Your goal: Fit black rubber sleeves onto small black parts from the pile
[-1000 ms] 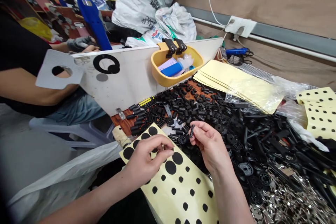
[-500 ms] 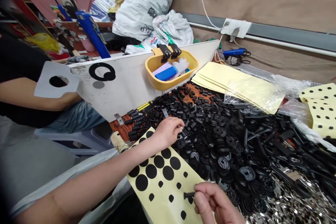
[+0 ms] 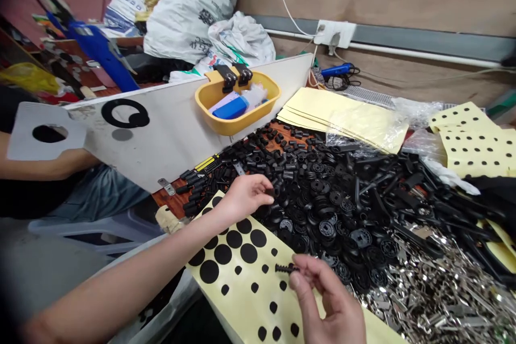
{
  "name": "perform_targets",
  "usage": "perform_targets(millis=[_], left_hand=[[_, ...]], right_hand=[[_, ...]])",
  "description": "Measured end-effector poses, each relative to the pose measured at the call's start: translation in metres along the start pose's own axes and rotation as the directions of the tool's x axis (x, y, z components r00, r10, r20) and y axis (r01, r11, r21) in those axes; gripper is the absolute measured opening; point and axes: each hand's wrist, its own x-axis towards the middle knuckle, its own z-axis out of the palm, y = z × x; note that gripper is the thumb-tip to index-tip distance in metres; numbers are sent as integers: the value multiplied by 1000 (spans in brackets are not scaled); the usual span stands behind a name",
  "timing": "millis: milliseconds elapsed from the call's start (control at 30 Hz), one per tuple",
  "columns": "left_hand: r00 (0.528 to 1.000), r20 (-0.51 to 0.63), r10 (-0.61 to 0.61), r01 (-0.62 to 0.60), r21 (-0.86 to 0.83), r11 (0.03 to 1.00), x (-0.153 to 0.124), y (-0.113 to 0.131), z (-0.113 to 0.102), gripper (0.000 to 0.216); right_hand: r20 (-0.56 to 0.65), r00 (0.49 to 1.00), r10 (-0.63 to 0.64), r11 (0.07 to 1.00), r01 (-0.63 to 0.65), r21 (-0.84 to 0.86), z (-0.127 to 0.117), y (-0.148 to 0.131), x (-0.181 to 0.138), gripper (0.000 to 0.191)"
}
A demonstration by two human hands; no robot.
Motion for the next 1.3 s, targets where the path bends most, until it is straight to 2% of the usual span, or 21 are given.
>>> perform_targets(millis=[100,167,200,267,333,400,467,533,667,800,867,967,1033,1100,1200,1233,1300], left_hand=[[989,146,2,33,-237,971,-43,5,-1,20],[965,264,1,130,-477,869,-66,7,0,21],[952,307,3,179,-563,807,-75,7,2,21],[937,350,7,236,-646,726,-87,7,5,21],[934,355,26,242,-686,687,-93,6,8,21],[935,351,54,233,-722,652,-96,5,12,20],[936,347,63,232,-741,631,-98,4,15,17],[936,350,44,255,-757,601,-100,2,18,16],[931,366,8,304,-785,540,-107,4,24,17],[954,298,-5,240,-759,605,-116,10,26,14],[970,240,32,161,-739,654,-119,12,26,13],[981,159,109,29,-681,731,-121,12,27,10],[978,97,187,-90,-611,787,-122,11,28,10],[947,-4,320,-277,-510,815,-122,8,29,12],[843,-144,518,-533,-345,773,-122,7,30,15],[825,-156,543,-562,-324,761,-122,7,30,16],[841,-134,524,-534,-360,765,-122,8,29,16]], right_hand=[[-111,981,-156,987,153,-38,-6,-20,-1,21],[-201,929,-312,950,299,-95,-4,-31,-4,8],[-202,895,-398,916,374,-145,-2,-35,-6,6],[-115,826,-551,822,513,-248,2,-38,-7,14],[1,762,-647,724,615,-312,5,-37,-7,20],[59,717,-695,661,669,-340,7,-33,-8,23],[84,701,-708,633,683,-365,9,-29,-8,25],[91,713,-696,640,672,-373,9,-26,-11,25],[28,808,-588,763,566,-313,12,-20,-18,20],[-58,827,-559,791,511,-336,17,-13,-28,20],[-83,860,-503,837,461,-294,18,-11,-32,17],[-95,951,-294,952,282,-115,17,-13,-34,7],[-56,985,-161,987,160,-22,14,-14,-33,8],[6,997,-79,995,78,58,12,-16,-31,14],[52,998,-42,993,36,114,12,-17,-34,16],[19,999,-50,993,48,107,14,-17,-36,15],[-117,990,-81,994,90,68,16,-19,-40,9]])
